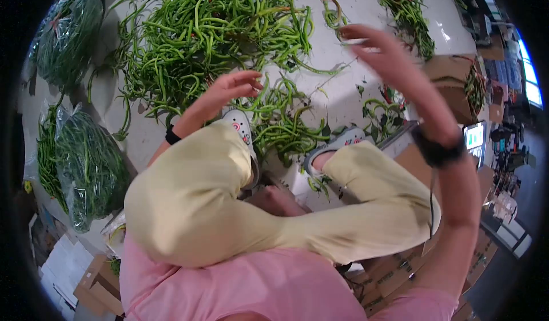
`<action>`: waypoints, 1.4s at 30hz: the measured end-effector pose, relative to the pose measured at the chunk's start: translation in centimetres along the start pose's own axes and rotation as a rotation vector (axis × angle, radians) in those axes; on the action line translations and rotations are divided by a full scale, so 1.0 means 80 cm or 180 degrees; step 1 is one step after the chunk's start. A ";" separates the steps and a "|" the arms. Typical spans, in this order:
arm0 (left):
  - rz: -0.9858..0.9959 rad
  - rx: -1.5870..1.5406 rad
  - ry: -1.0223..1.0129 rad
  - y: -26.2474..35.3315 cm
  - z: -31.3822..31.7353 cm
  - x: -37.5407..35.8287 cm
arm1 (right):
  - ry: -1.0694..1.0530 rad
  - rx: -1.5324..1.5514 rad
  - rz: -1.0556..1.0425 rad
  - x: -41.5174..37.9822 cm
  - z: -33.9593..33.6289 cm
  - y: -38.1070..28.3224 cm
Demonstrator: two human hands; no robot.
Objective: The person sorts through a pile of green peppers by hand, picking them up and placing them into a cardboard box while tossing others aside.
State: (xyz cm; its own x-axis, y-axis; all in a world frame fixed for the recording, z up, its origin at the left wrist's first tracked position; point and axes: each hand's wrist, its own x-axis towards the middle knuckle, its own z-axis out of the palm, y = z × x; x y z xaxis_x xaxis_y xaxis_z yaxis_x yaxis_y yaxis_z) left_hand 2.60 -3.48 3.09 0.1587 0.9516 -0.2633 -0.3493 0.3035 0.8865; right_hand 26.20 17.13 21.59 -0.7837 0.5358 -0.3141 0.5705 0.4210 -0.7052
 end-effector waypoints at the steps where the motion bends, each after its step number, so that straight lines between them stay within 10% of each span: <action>1: 0.0033 -0.0126 -0.0038 -0.014 -0.001 0.009 | -0.0177 -0.0201 -0.0281 0.054 0.036 0.042; 8: -0.0323 -0.0652 0.0557 -0.053 0.003 0.018 | 0.0328 -0.1389 -0.0249 0.245 0.243 0.193; 17: -0.0726 -0.1068 0.0672 -0.079 -0.010 0.016 | 0.0590 -0.2011 0.0129 0.213 0.249 0.217; 20: -0.1043 -0.1978 0.0306 -0.064 0.005 0.024 | 0.1288 -0.1001 -0.0160 0.160 0.216 0.171; 24: -0.0950 -0.3485 0.0461 -0.048 0.022 0.038 | 0.0507 -0.0550 -0.2408 0.095 0.244 0.078; 29: -0.0279 -0.2728 0.0459 -0.034 0.001 0.031 | 0.0370 -0.0747 -0.2708 0.085 0.254 0.080; 36: 0.0168 -0.2250 0.0894 -0.043 -0.018 0.036 | 0.1787 0.0628 0.0333 0.204 0.214 0.205; 42: 0.0293 -0.1985 0.0599 -0.036 -0.010 0.034 | 0.1605 -0.0278 0.0794 0.324 0.221 0.289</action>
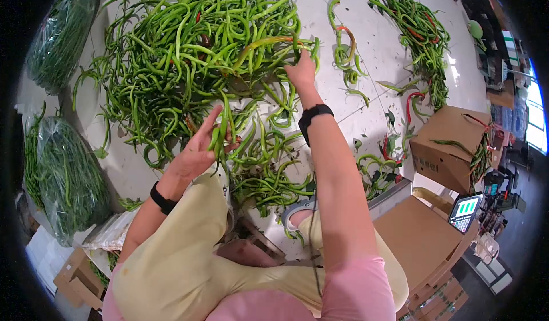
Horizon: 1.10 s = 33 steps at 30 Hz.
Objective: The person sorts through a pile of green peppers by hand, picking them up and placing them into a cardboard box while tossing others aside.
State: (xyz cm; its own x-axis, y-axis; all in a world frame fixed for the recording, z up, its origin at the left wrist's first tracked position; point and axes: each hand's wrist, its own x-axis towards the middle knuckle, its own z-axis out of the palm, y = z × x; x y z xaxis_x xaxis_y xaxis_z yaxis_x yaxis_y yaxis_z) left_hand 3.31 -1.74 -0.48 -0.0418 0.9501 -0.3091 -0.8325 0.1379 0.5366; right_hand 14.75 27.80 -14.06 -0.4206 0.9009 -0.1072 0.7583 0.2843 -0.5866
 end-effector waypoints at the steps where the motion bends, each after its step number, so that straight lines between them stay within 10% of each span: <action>1: 0.0010 0.0057 -0.0020 0.000 0.002 -0.002 | -0.0203 -0.0426 -0.0006 0.001 0.001 -0.003; 10: 0.0059 0.0077 0.0515 0.015 0.007 -0.014 | -0.1803 0.1670 0.1120 -0.066 -0.108 0.039; 12: 0.0109 0.0088 0.0703 0.012 0.008 -0.015 | -0.1876 0.0740 0.1175 -0.059 -0.128 0.077; 14: 0.0122 0.0096 0.0856 0.007 0.003 -0.015 | -0.0850 -0.1100 0.0354 -0.060 -0.127 0.116; 17: 0.0229 0.0423 0.0898 0.001 0.010 -0.011 | 0.0467 -0.0960 -0.0772 -0.051 -0.128 0.089; 27: -0.0170 0.0475 0.0747 -0.003 0.012 -0.009 | -0.0002 -0.0995 0.0264 0.007 -0.032 0.066; 30: -0.0407 0.0190 0.0697 0.012 0.014 -0.011 | 0.0984 -0.0189 0.0743 0.002 -0.057 0.078; 33: -0.0169 -0.0041 0.0660 0.001 0.006 -0.007 | 0.0667 0.3187 0.1340 -0.049 -0.108 0.059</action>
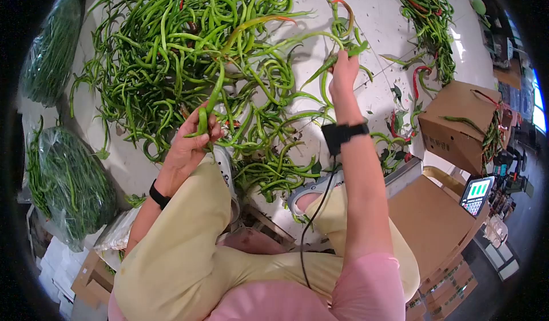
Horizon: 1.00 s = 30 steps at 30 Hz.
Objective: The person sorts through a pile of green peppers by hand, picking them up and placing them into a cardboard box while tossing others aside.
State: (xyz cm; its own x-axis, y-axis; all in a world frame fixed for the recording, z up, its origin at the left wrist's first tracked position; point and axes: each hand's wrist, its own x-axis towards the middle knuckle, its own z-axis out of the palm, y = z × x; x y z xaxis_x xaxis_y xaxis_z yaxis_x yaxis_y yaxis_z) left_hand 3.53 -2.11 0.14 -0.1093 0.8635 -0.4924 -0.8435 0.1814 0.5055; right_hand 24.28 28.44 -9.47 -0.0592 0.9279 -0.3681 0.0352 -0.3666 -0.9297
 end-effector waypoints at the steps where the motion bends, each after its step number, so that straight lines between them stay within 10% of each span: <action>1: 0.0046 -0.0114 -0.0017 -0.003 -0.001 0.001 | 0.0061 0.0059 -0.0032 -0.032 -0.002 -0.014; 6: -0.0032 -0.0278 -0.0021 -0.010 0.027 0.009 | -0.0389 -0.1095 -0.0981 -0.236 0.035 -0.018; 8: -0.0186 -0.0487 0.0160 -0.014 0.031 0.010 | -0.1221 -0.1864 -0.2800 -0.291 0.053 -0.009; 11: -0.0246 -0.0812 0.0026 -0.027 -0.004 0.013 | -0.2758 -0.1633 -0.2262 -0.328 0.063 0.004; 13: 0.0125 -0.0909 0.0146 -0.023 -0.014 0.012 | -0.1939 -0.1323 -0.2075 -0.330 0.062 0.002; 17: 0.0428 -0.0722 0.0204 -0.004 -0.018 0.010 | -0.1095 0.0201 0.0775 -0.259 0.025 -0.008; 22: 0.0214 -0.0763 0.0135 -0.010 -0.023 0.009 | 0.0629 -0.3424 -0.2769 -0.188 -0.015 0.046; 25: -0.0073 -0.0942 0.0069 -0.015 -0.032 0.004 | -0.0393 -0.2013 -0.0387 -0.158 0.021 0.072; 30: 0.0283 -0.1115 0.0217 -0.023 -0.027 0.000 | 0.0471 -0.2714 0.0025 -0.103 0.066 0.107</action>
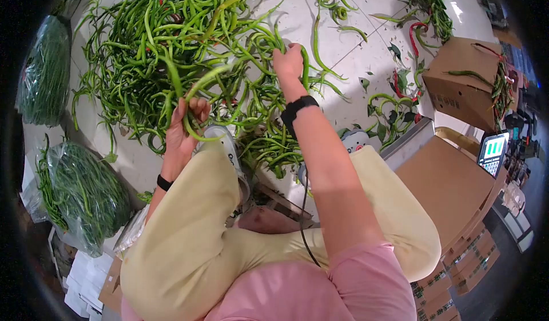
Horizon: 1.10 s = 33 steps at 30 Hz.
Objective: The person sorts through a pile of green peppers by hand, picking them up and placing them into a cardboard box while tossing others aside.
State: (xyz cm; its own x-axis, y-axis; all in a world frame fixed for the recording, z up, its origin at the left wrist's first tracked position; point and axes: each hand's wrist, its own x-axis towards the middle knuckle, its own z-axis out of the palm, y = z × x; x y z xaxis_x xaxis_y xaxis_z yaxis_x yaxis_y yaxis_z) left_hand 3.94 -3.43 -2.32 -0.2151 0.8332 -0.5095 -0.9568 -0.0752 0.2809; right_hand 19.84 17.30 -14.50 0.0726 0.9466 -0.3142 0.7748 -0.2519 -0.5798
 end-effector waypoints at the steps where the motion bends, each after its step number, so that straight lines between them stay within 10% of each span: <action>1: 0.0052 -0.0015 0.0067 -0.001 0.001 0.000 | 0.0047 0.0323 -0.0006 0.004 0.002 0.003; 17: -0.0036 0.0635 -0.0038 -0.004 0.007 0.004 | -0.0836 0.1066 -0.3577 -0.178 -0.087 -0.053; 20: -0.0029 0.0199 -0.0088 0.006 0.001 0.004 | -0.0220 0.1149 -0.1428 -0.087 -0.112 -0.015; 22: -0.0037 -0.0027 -0.0146 0.005 -0.013 0.008 | 0.0951 -0.0555 -0.1850 0.006 -0.098 0.078; 26: -0.0168 -0.0491 -0.0226 0.002 -0.024 0.011 | 0.0091 -0.1725 -0.1404 0.060 -0.110 0.120; 29: 0.0042 -0.0602 -0.0339 0.002 -0.026 0.012 | 0.0613 -0.0098 -0.1540 0.027 -0.111 0.049; 33: 0.0107 -0.0169 -0.0023 0.000 -0.018 0.011 | -0.0917 0.2057 -0.1009 -0.097 -0.102 -0.053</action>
State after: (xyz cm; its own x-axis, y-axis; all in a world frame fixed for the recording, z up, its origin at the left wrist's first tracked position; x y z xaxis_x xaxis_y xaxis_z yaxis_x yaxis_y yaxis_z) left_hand 3.44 -3.48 -3.97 -0.2459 0.8337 -0.4945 -0.9582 -0.1320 0.2540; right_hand 21.11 12.68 -3.48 -0.3263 0.9256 -0.1919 0.2046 -0.1290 -0.9703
